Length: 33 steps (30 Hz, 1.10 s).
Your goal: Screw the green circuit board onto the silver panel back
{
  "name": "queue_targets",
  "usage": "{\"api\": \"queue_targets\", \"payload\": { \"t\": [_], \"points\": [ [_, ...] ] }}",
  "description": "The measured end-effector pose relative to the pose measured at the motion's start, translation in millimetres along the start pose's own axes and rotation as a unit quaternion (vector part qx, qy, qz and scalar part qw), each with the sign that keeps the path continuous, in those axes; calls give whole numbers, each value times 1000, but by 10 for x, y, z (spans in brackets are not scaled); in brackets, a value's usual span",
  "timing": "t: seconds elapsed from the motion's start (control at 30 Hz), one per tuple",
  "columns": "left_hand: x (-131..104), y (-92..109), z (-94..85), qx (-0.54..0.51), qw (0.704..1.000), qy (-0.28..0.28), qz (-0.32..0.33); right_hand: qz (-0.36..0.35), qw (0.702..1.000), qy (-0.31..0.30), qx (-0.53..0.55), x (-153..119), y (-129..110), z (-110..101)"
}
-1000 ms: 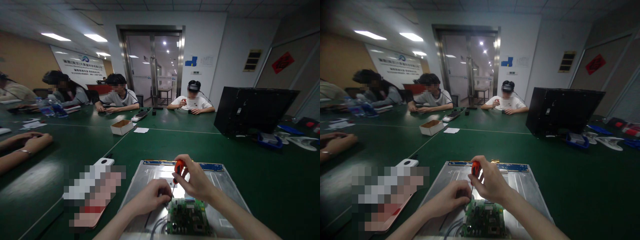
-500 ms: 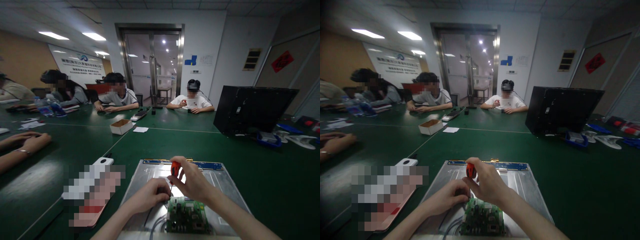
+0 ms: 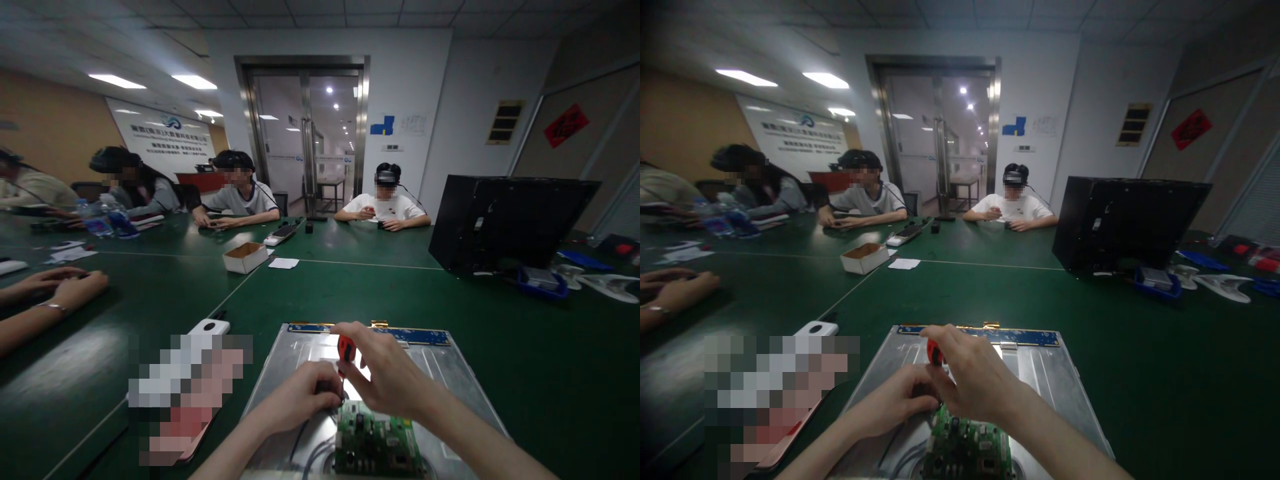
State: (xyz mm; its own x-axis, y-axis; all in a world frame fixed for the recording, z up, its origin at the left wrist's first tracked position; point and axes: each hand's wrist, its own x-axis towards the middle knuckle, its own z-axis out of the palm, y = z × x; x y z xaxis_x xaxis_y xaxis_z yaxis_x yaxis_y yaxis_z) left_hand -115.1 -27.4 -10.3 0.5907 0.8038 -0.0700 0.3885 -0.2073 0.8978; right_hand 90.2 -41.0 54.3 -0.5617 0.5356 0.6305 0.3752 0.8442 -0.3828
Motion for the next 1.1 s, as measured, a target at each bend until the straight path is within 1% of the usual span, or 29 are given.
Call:
{"api": "queue_targets", "payload": {
  "t": [0.17, 0.27, 0.5, 0.63, 0.83, 0.93, 1.1],
  "points": [
    [0, 39, -5, -17, 1000, 2, -5, -1, 1000, 18, -8, -2, 30, 49],
    [2, 43, -9, -15, 1000, 3, -1, 8, 1000, 17, -6, -7, 47, 66],
    [8, 25, -13, -3, 1000, 6, 19, 56, 998, 7, -21, -14, 26, 52],
    [7, 31, -15, -11, 1000, -2, 15, 78, 997, -8, -26, -19, 26, 60],
    [2, 87, -14, 6, 1000, 5, -5, 57, 998, -2, -24, -22, 47, 51],
    [-7, 123, -21, 24, 1000, 2, -8, 37, 999, 23, -11, -18, 50, 15],
    [-23, 143, -29, 39, 999, 6, -17, 20, 998, 51, -31, 10, 57, -38]
  ]
}}
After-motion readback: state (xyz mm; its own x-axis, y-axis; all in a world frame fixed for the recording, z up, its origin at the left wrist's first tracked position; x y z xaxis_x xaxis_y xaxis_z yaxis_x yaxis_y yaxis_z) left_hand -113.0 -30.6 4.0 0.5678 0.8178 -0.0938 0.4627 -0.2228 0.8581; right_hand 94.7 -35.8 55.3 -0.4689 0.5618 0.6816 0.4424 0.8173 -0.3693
